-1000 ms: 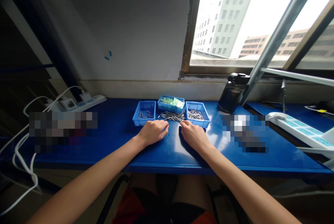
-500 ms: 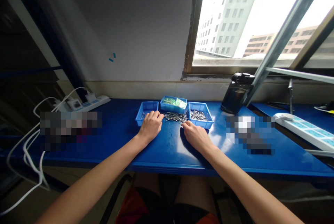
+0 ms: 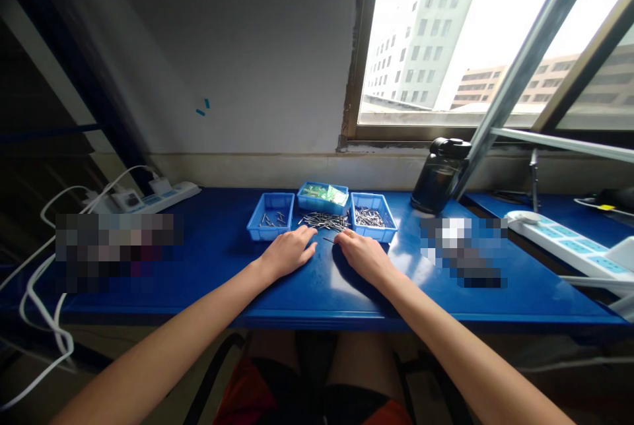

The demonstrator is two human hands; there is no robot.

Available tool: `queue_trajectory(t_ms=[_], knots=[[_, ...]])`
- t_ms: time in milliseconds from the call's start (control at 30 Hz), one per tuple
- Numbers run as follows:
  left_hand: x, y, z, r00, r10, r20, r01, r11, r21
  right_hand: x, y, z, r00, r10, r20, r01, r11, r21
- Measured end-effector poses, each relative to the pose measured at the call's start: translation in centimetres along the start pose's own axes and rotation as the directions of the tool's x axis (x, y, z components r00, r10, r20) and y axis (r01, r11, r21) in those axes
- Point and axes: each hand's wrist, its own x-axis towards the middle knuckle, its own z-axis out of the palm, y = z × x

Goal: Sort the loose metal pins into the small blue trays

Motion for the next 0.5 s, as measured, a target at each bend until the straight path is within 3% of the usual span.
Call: queue_trajectory(t_ms=[233,500], knots=[[0.06,-0.41,0.04,0.999,0.034,0.042,-0.033,0.999,-0.016,-0.02,0.05,0.08,0.993,-0.083,-0.079,0.092,0.988,0.125],[0.03,-0.32,-0.16,0.999,0.049,-0.008,-0.049,0.997,-0.061,-0.12,-0.16,-0.24,0.988,-0.122,-0.096,0.139,0.971,0.194]])
